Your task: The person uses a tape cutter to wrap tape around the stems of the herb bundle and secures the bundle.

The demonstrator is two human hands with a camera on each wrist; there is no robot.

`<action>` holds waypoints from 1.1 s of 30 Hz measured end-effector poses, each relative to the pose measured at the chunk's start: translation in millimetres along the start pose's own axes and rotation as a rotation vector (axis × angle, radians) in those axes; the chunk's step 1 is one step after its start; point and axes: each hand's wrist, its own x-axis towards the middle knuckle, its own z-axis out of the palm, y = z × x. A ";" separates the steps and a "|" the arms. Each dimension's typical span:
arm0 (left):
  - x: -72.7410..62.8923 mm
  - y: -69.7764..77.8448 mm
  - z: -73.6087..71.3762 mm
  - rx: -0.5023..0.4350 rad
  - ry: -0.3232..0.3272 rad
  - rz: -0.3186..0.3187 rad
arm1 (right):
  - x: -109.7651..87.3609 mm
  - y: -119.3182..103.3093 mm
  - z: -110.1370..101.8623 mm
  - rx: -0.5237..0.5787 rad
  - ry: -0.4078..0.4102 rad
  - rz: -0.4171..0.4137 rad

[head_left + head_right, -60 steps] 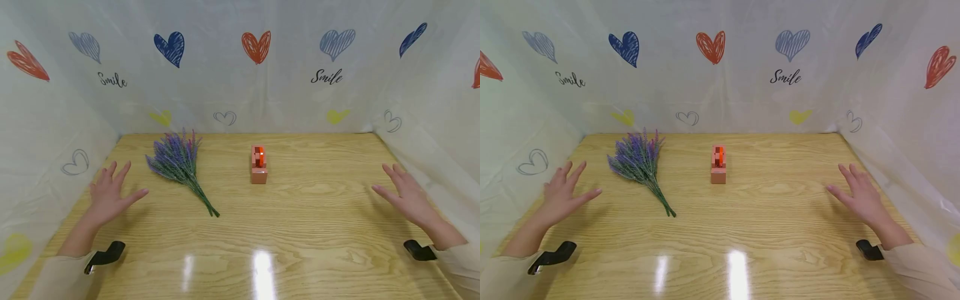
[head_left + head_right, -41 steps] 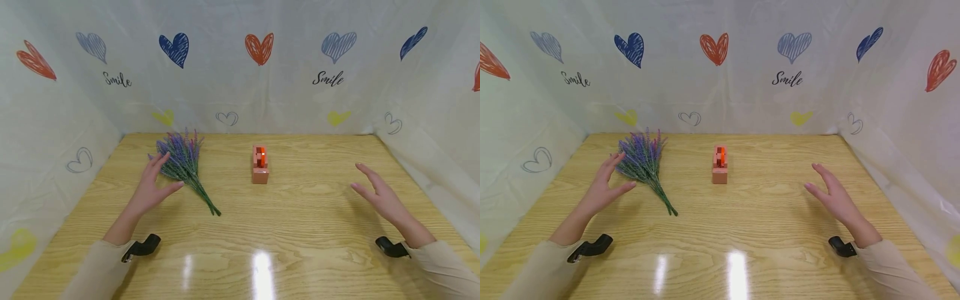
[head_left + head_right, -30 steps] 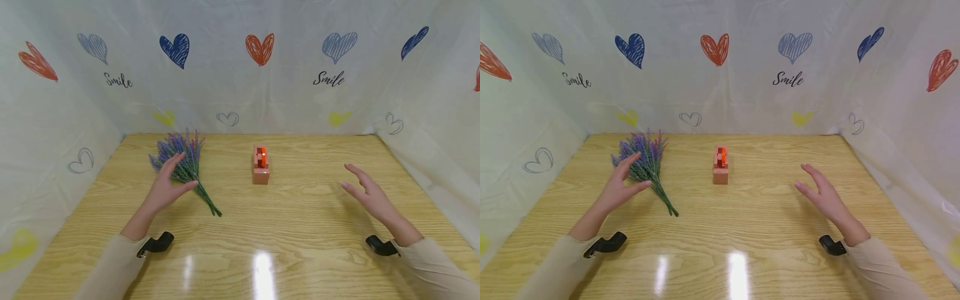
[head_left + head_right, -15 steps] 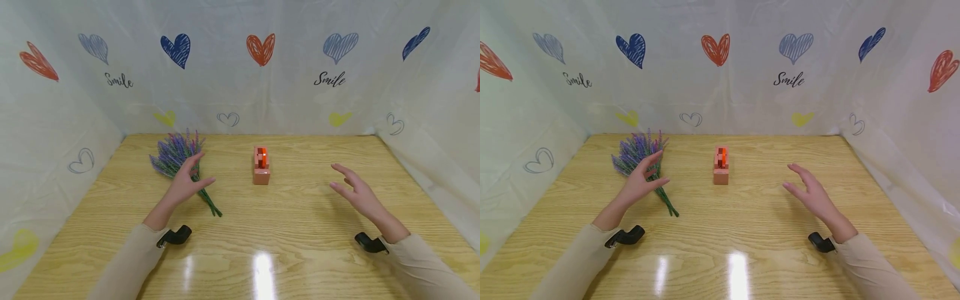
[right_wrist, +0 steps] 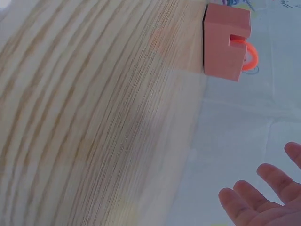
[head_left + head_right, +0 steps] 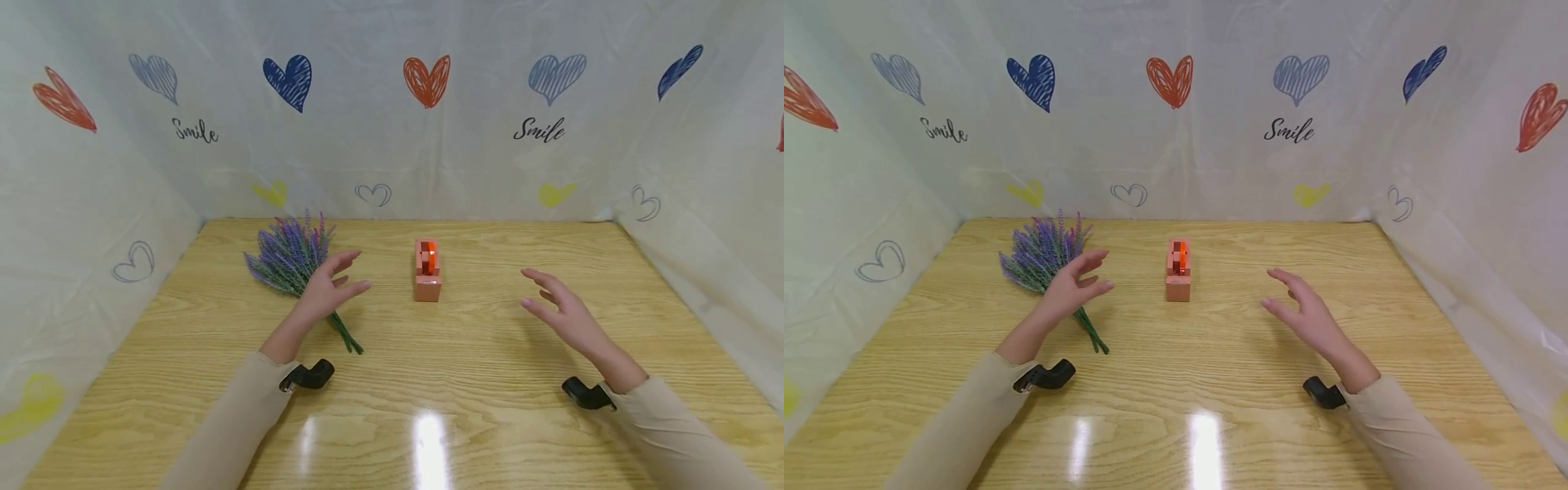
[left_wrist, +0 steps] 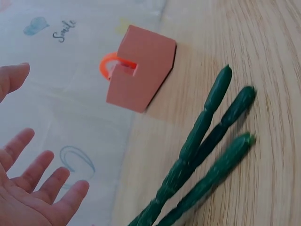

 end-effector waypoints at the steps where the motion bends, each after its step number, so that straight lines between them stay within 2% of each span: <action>1: 1.4 0.2 1.9 0.002 -0.004 -0.002 | 0.5 -0.5 1.0 0.005 -0.001 0.000; 16: 21.0 -3.8 31.3 -0.052 -0.043 -0.100 | 10.3 -3.3 16.9 0.036 -0.012 0.003; 23: 30.6 -6.4 44.1 -0.070 -0.086 -0.096 | 15.6 -7.5 24.8 0.073 -0.028 0.025; 24: 30.2 -1.7 45.1 -0.072 -0.098 -0.104 | 16.3 -8.2 25.7 0.078 -0.033 0.030; 33: 42.4 -6.1 59.7 -0.103 -0.125 -0.159 | 25.5 -14.9 34.0 0.124 -0.048 0.051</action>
